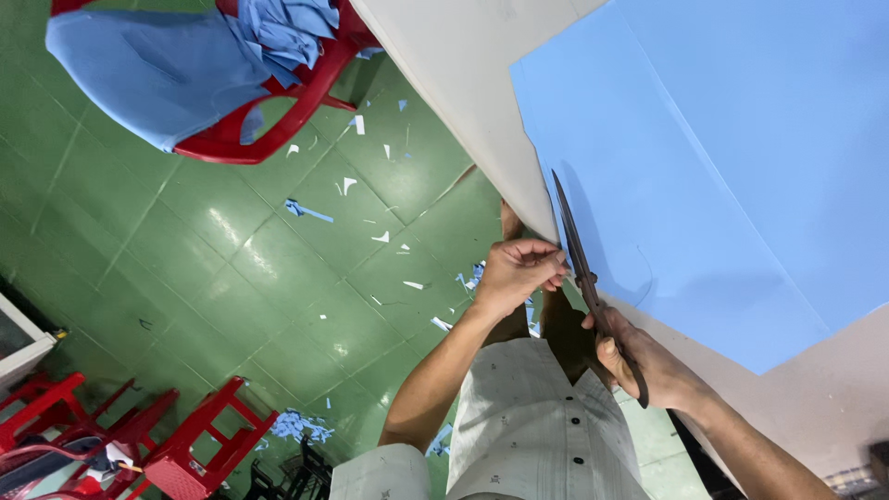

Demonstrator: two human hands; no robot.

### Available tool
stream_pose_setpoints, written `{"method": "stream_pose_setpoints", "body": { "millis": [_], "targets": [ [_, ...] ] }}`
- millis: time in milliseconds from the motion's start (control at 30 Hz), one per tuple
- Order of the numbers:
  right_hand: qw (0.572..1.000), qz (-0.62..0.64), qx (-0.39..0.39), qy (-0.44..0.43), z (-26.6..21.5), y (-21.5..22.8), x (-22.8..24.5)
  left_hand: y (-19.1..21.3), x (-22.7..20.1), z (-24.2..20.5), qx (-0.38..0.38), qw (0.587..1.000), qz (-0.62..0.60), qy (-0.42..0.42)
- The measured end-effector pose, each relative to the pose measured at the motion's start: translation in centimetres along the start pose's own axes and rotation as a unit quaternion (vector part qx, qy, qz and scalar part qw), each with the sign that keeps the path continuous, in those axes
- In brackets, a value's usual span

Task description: The person cuts a large piece of light blue fabric on a work table using shears, following a pattern. They then use a steam iron to press the fabric and continue cutting along the edges to refine the shape.

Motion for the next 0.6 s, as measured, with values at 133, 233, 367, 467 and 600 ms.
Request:
{"method": "stream_pose_setpoints", "body": {
  "millis": [133,233,367,467,600],
  "targets": [
    [1.000,0.022,-0.008,0.020,1.7,0.3,-0.5,0.3,0.1,0.1,0.012,1.000,0.015,0.003],
    [0.999,0.021,-0.009,0.029,2.1,0.5,0.6,0.5,-0.1,0.1,0.017,1.000,0.017,0.007],
    [0.999,0.022,-0.034,0.001,2.1,0.7,0.6,0.4,-0.5,0.2,0.021,1.000,0.007,0.002],
    [0.999,0.015,-0.044,-0.011,2.0,0.8,0.7,0.4,-0.3,0.3,0.024,1.000,0.006,-0.003],
    [0.999,0.044,-0.029,-0.013,2.1,0.7,-0.1,0.2,-1.1,0.1,0.029,1.000,-0.001,-0.008]
  ]
}}
Point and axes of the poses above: each hand's wrist, its own z-axis towards the middle knuckle, its own y-axis out of the back of the hand, x = y × z, the point moved 5 cm from there along z, towards the middle knuckle, and after that the axes turned 3 degrees about -z, right-handed, at the moved point
